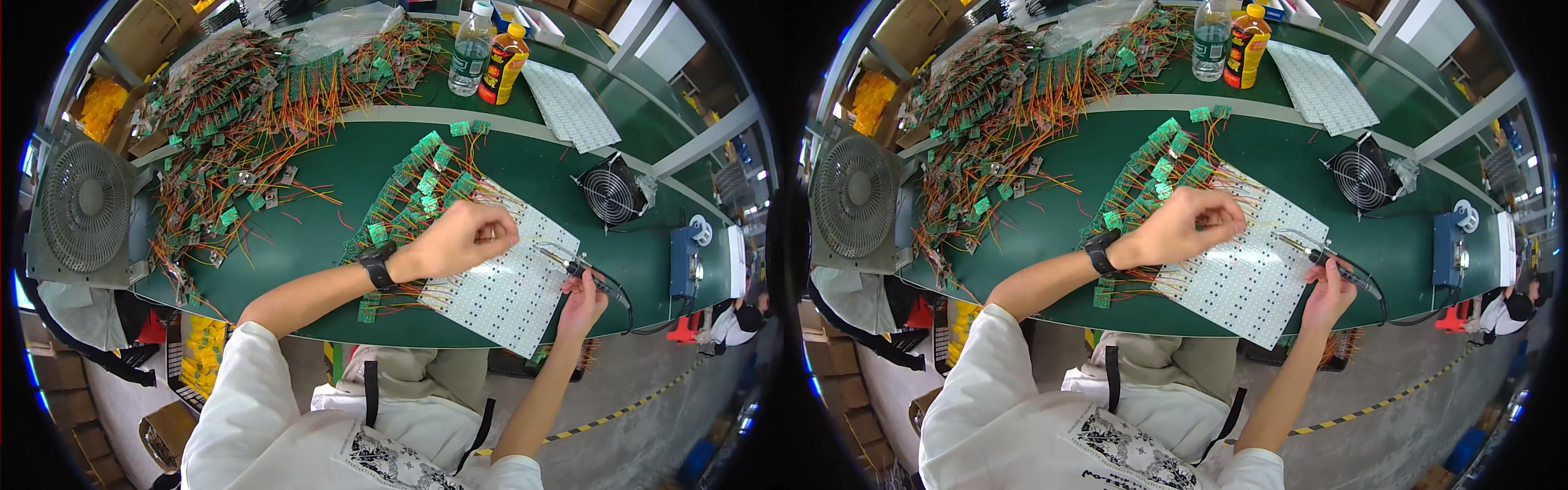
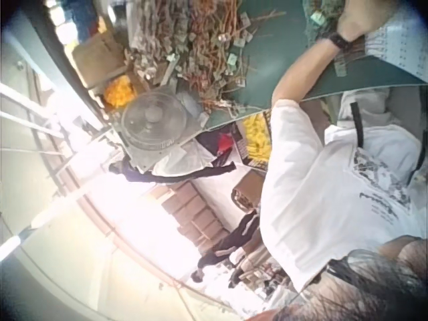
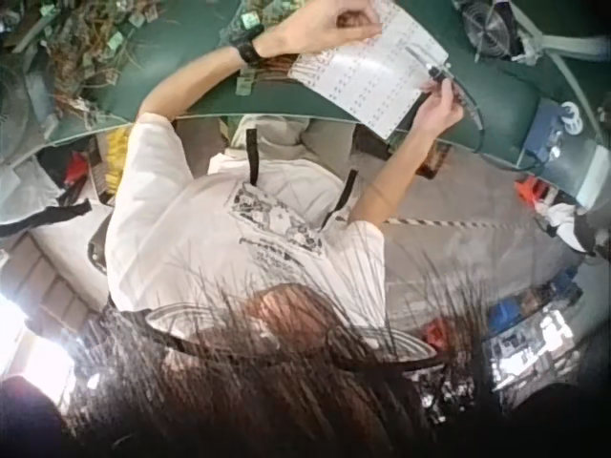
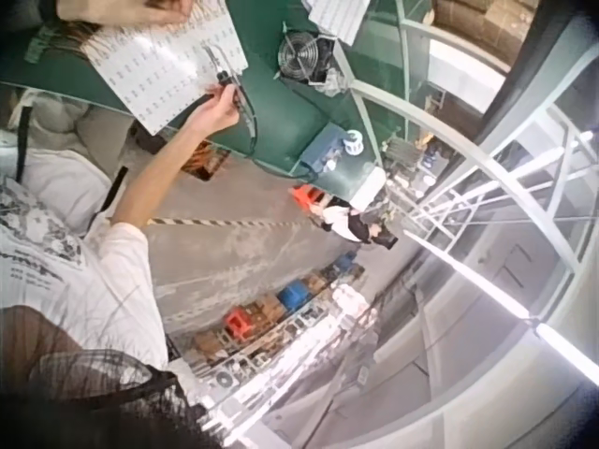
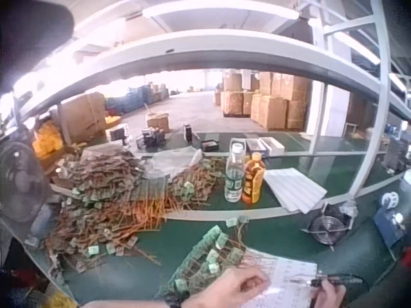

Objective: The person picks small circuit boards with wires from a pile, positions the wires onto a panel, and solders them in place using a soldering iron.

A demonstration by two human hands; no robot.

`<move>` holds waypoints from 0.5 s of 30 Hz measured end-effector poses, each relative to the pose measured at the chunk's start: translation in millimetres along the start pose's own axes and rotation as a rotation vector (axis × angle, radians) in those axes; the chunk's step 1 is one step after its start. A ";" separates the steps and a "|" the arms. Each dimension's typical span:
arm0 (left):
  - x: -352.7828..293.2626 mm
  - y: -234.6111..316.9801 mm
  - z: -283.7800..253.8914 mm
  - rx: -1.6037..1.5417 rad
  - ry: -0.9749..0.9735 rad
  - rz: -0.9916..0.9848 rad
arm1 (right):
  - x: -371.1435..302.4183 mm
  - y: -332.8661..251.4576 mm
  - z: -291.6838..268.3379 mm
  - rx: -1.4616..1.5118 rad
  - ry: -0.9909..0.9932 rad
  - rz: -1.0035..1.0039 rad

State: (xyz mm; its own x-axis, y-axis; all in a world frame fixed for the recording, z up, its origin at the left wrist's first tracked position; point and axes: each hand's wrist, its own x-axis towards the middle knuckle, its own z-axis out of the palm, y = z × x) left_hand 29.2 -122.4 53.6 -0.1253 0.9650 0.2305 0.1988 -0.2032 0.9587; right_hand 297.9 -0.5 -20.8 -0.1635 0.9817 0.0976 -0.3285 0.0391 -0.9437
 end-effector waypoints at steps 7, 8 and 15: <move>-6.3 -24.4 8.0 0.722 -0.392 0.163 | 1.5 0.2 -1.7 -0.051 0.042 0.008; -7.5 -29.5 12.7 0.758 -0.330 0.236 | 1.9 0.2 -3.1 -0.066 0.019 0.012; -3.9 -51.3 17.9 0.774 -0.101 0.265 | 2.2 1.5 -0.1 -0.122 -0.001 -0.001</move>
State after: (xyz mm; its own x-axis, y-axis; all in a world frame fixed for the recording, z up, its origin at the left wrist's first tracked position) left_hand 36.9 -112.7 0.5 0.1008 0.9189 0.3814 0.8277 -0.2901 0.4803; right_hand 297.1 1.7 -22.0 -0.1643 0.9814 0.0992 -0.2134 0.0629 -0.9749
